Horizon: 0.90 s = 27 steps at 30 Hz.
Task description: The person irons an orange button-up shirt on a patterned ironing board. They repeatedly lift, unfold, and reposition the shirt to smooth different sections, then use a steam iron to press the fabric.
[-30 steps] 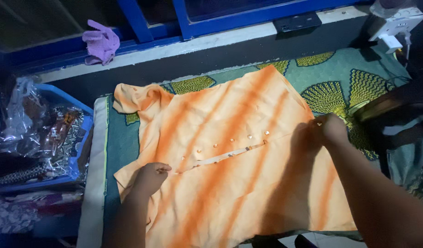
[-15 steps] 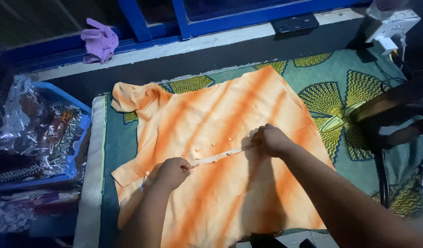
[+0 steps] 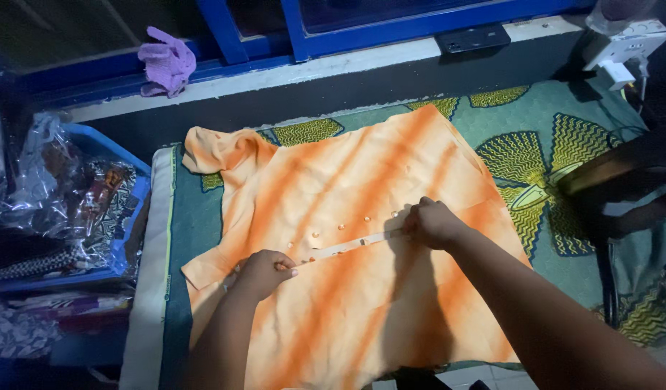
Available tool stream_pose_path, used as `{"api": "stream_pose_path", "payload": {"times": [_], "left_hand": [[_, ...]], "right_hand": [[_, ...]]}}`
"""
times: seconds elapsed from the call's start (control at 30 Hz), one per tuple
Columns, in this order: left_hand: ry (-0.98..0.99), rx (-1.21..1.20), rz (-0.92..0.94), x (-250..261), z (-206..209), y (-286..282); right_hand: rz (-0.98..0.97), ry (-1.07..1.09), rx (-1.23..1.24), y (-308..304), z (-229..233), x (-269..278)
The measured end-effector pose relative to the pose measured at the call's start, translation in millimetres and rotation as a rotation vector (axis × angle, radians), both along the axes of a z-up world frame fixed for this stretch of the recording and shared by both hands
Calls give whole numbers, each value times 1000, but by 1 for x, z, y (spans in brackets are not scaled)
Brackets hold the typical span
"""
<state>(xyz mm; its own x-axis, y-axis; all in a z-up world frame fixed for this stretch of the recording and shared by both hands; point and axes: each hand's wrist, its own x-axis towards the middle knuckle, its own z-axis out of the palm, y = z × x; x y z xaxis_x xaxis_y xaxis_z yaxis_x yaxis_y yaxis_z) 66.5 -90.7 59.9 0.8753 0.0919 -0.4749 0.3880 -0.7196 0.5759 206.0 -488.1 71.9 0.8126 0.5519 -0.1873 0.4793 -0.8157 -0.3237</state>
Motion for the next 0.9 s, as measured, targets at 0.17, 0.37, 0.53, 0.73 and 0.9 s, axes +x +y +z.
{"api": "stream_pose_path", "payload": {"times": [0.17, 0.37, 0.53, 0.73, 0.9], "left_hand": [[-29, -111, 33, 2, -7, 12], [44, -166, 74, 3, -31, 28], [-15, -212, 89, 2, -35, 36], [-131, -181, 57, 4, -30, 31], [-241, -112, 64, 7, -25, 30]], "right_hand": [[70, -35, -63, -4, -12, 7], [-1, -27, -27, -6, -13, 4], [-18, -51, 59, -5, -9, 5], [42, -138, 15, -3, -9, 9], [2, -152, 40, 1, -12, 12]]}}
